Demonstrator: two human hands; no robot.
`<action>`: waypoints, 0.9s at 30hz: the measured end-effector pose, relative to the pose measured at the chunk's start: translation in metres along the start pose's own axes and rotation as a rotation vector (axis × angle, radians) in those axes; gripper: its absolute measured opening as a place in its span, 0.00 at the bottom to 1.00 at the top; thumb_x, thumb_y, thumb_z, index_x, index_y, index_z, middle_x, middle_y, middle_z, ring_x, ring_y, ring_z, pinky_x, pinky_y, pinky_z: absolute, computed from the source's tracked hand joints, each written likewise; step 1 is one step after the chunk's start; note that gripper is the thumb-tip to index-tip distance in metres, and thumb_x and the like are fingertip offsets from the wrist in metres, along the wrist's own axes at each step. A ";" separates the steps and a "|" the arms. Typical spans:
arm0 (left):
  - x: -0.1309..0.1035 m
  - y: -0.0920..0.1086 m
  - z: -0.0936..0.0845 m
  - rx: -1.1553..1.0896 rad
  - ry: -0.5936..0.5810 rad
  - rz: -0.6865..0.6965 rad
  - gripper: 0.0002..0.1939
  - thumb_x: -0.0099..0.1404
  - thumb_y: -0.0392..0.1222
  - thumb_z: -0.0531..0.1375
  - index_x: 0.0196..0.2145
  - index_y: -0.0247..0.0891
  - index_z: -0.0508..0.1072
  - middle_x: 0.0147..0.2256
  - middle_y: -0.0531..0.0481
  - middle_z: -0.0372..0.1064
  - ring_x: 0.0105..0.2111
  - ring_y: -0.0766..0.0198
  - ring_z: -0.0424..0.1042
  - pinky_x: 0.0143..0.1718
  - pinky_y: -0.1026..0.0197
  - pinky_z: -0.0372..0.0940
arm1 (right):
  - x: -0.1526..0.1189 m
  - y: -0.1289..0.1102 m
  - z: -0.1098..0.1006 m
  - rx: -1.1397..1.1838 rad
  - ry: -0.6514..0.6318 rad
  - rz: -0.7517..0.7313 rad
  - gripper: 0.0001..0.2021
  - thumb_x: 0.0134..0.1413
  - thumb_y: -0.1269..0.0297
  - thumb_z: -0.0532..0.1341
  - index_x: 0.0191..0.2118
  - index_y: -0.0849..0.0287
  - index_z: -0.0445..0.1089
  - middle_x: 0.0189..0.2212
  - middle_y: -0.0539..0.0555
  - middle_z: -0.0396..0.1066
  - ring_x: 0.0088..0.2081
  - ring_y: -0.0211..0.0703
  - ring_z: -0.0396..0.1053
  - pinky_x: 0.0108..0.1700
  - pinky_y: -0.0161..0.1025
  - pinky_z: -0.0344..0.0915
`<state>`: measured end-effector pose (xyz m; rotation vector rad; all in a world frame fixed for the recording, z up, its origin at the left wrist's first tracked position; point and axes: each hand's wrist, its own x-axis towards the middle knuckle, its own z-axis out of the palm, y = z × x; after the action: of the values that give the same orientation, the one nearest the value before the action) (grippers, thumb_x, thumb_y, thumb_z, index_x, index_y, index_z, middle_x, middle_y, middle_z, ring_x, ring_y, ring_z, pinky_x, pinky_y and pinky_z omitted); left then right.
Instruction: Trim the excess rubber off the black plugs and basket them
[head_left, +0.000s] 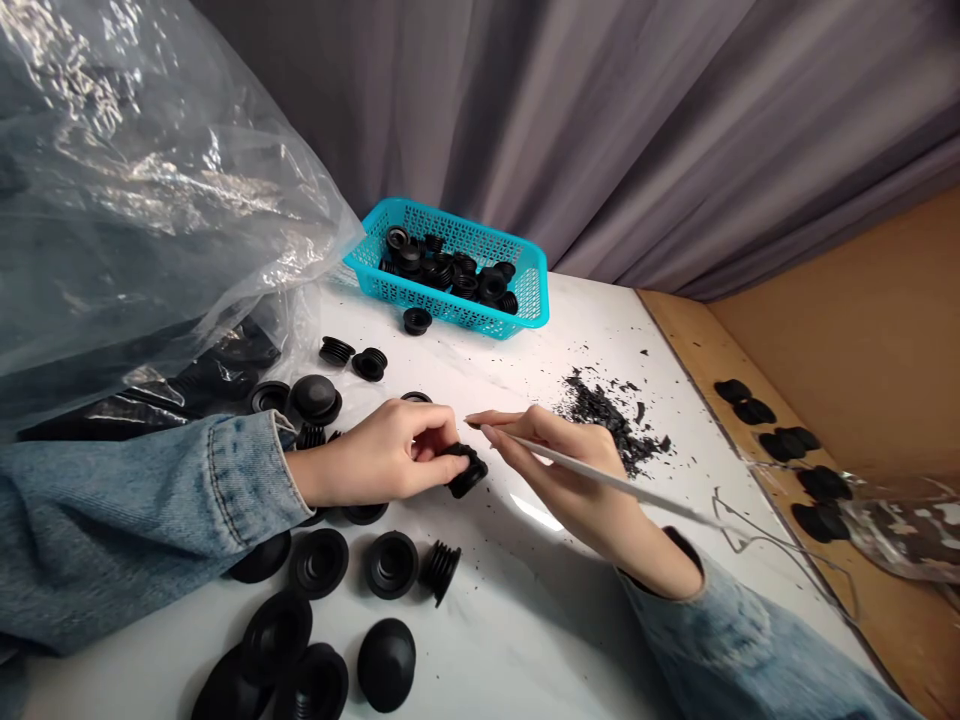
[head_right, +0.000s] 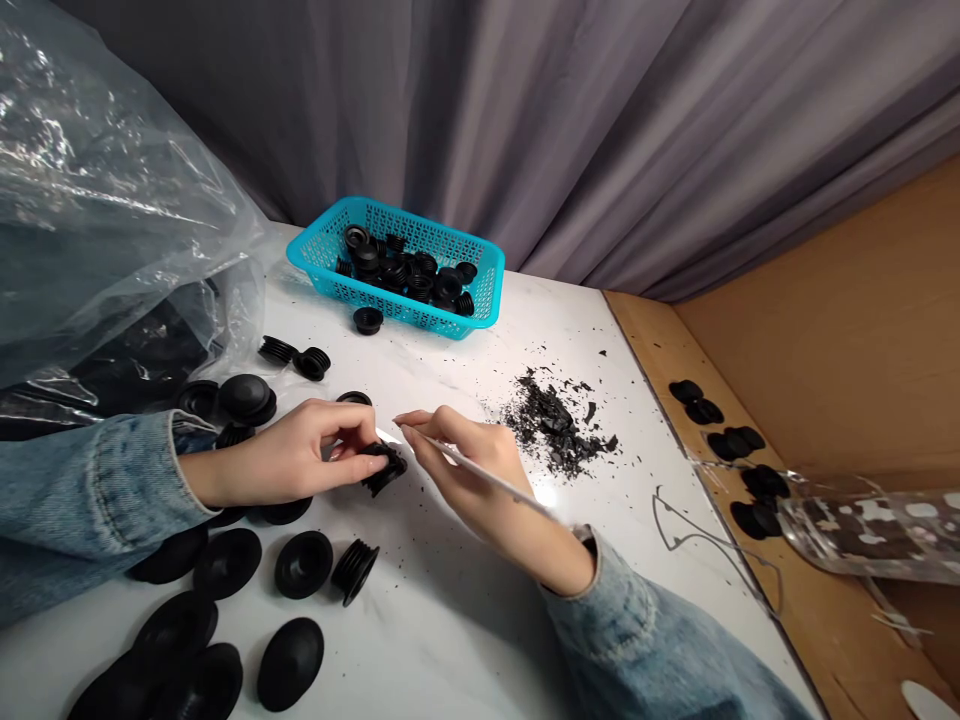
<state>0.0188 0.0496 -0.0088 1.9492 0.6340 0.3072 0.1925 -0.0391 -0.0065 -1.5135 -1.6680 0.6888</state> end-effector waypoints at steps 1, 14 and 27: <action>0.000 0.000 0.000 -0.015 -0.008 -0.013 0.09 0.56 0.38 0.58 0.23 0.35 0.61 0.20 0.58 0.53 0.21 0.72 0.52 0.21 0.68 0.50 | 0.002 -0.001 -0.003 0.050 -0.024 0.045 0.10 0.57 0.63 0.58 0.25 0.56 0.64 0.37 0.55 0.77 0.33 0.45 0.75 0.29 0.40 0.67; 0.003 -0.003 0.001 -0.178 -0.041 -0.127 0.09 0.53 0.39 0.60 0.22 0.34 0.63 0.19 0.58 0.56 0.20 0.73 0.54 0.20 0.69 0.51 | 0.006 -0.010 -0.018 0.211 -0.223 0.200 0.15 0.54 0.60 0.61 0.21 0.57 0.60 0.38 0.54 0.77 0.34 0.43 0.75 0.30 0.36 0.66; 0.003 -0.007 0.001 -0.138 -0.021 -0.124 0.08 0.53 0.38 0.60 0.22 0.33 0.65 0.18 0.59 0.57 0.19 0.73 0.55 0.19 0.70 0.51 | 0.003 -0.011 -0.010 0.023 -0.182 0.076 0.12 0.56 0.62 0.59 0.24 0.57 0.64 0.36 0.55 0.78 0.26 0.40 0.73 0.24 0.36 0.65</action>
<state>0.0193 0.0529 -0.0158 1.7706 0.6989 0.2465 0.1948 -0.0390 0.0087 -1.5431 -1.7367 0.9065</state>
